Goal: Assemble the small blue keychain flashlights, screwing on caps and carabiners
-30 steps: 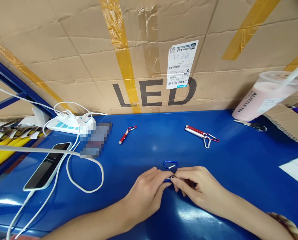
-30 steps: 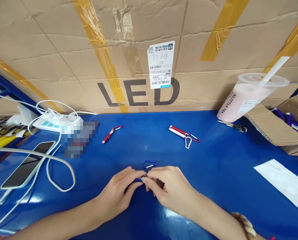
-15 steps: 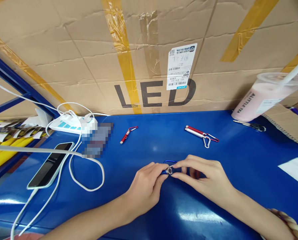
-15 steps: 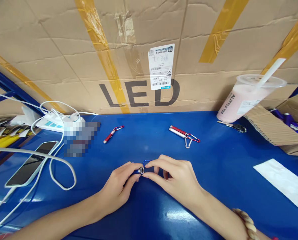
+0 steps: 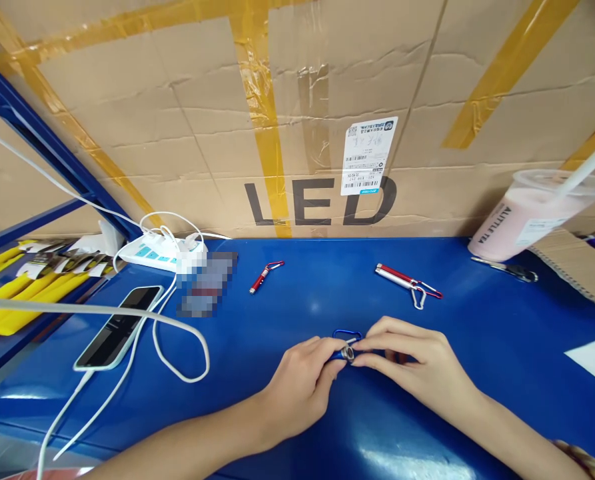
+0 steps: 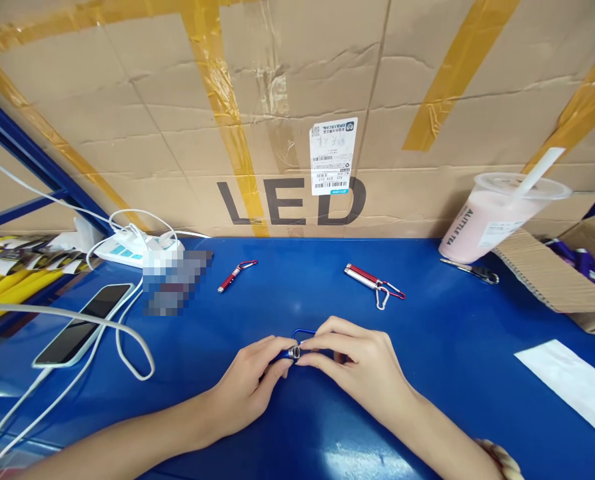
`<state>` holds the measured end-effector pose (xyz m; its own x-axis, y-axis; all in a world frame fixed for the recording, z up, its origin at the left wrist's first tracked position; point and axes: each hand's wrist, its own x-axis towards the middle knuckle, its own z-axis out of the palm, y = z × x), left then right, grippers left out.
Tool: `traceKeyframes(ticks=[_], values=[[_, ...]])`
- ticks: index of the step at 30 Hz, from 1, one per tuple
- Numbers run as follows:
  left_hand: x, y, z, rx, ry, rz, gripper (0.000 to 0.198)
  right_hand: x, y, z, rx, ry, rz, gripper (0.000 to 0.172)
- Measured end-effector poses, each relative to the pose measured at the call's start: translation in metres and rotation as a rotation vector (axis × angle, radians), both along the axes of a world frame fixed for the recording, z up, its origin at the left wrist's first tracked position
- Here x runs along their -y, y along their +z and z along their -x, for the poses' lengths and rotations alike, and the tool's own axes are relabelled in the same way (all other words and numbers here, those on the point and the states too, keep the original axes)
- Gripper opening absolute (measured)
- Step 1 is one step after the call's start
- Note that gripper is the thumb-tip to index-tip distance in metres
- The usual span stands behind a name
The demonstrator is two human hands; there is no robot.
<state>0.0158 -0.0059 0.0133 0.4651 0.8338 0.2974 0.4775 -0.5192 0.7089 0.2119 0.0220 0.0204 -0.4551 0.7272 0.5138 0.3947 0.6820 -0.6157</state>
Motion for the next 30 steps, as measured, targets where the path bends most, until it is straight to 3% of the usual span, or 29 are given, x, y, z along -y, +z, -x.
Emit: traceKeyframes(ticks=[8,21,30], values=[[0.0011,0.0001,0.0008,0.01,-0.016,-0.013,0.017,-0.0007,0.0012,0.0019,-0.026,0.02,0.024,0.024],[0.0018,0.0013,0.0024,-0.037,-0.003,-0.125,0.021,0.0016,0.0017,0.0011,-0.043,0.047,-0.01,0.009],[-0.0005,0.0016,0.0038,-0.083,-0.036,-0.102,0.02,0.0003,-0.0027,-0.0019,0.024,0.037,-0.103,0.008]])
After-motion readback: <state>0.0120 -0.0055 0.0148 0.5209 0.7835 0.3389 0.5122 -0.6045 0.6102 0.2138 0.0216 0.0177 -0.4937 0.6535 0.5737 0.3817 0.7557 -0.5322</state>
